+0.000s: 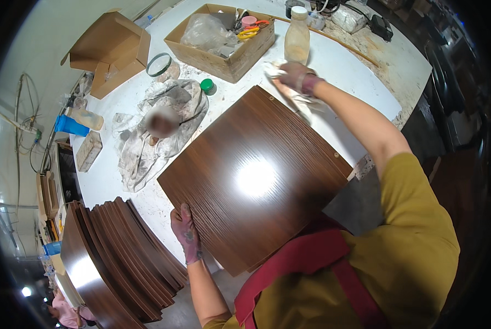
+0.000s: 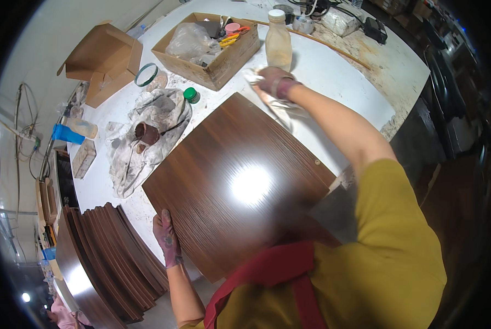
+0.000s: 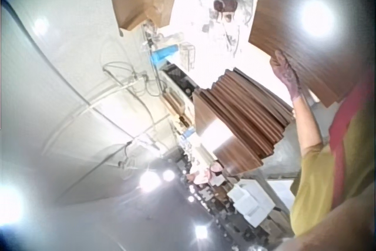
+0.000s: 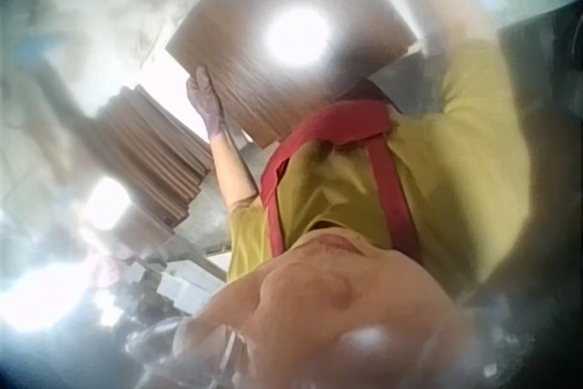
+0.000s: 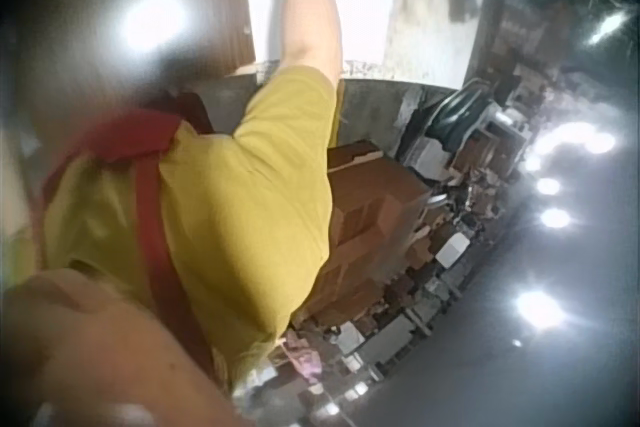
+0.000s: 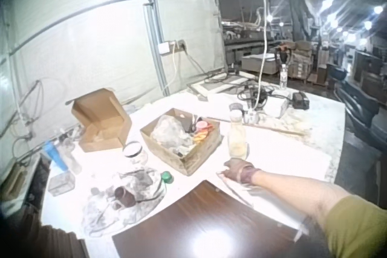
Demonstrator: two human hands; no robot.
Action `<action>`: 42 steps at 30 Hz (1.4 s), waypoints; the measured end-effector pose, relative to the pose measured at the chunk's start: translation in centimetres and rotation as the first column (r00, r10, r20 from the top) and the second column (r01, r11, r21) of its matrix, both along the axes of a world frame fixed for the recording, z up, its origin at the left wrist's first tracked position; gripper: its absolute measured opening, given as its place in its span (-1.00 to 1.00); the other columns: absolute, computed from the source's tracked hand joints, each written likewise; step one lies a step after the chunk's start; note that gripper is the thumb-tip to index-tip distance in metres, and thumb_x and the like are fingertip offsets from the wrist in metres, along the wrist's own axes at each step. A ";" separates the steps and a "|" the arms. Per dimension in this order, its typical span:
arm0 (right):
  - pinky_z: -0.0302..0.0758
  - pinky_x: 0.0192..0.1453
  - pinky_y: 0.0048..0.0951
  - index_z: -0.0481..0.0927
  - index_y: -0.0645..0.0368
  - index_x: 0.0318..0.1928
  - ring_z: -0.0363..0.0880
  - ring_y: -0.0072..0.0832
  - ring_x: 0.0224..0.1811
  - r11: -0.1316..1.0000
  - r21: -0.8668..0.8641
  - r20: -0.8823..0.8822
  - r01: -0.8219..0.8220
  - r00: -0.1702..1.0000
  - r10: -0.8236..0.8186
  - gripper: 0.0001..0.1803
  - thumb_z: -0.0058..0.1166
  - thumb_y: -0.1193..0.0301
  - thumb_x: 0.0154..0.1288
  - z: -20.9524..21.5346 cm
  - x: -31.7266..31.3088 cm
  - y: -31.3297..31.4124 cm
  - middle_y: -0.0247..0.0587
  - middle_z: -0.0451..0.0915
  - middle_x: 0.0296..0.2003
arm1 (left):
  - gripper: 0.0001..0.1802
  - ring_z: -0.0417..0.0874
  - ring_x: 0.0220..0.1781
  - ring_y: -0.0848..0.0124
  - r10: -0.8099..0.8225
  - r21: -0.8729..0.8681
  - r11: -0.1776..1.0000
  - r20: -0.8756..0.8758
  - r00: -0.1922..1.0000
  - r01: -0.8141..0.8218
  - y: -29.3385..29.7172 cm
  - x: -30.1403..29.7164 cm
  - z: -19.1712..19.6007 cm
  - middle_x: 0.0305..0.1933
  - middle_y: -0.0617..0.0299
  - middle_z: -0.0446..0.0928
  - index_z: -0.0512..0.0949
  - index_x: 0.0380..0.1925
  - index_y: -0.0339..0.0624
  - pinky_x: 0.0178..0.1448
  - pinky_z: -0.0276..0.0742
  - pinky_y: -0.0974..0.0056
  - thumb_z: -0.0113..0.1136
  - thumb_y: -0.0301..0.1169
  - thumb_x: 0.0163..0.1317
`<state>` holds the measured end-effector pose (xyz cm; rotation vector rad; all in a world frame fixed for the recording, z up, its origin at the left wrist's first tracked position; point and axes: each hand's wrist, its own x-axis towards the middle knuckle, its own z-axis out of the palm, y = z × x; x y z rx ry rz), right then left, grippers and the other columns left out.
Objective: The person wipes the surface of several wooden panels one at a time with a cloth dampened from a plastic bottle. The person picks up each panel from a stack, applies liquid to the cloth, wipes the panel, and places it into a new stack.
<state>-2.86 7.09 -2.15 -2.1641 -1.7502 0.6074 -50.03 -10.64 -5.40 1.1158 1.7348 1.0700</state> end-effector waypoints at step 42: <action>0.48 0.06 -0.38 0.52 0.24 0.09 0.57 -0.30 -0.07 0.916 0.384 -0.317 -0.115 0.916 0.247 -0.54 0.20 0.31 0.20 4.6 8.8 -16.8 -0.09 0.55 -0.09 | -0.44 0.53 0.19 0.02 -0.326 -0.049 0.820 -0.859 0.394 0.571 -13.1 4.0 10.5 0.11 -0.02 0.54 0.51 0.11 -0.15 0.28 0.45 0.08 0.15 -0.72 0.03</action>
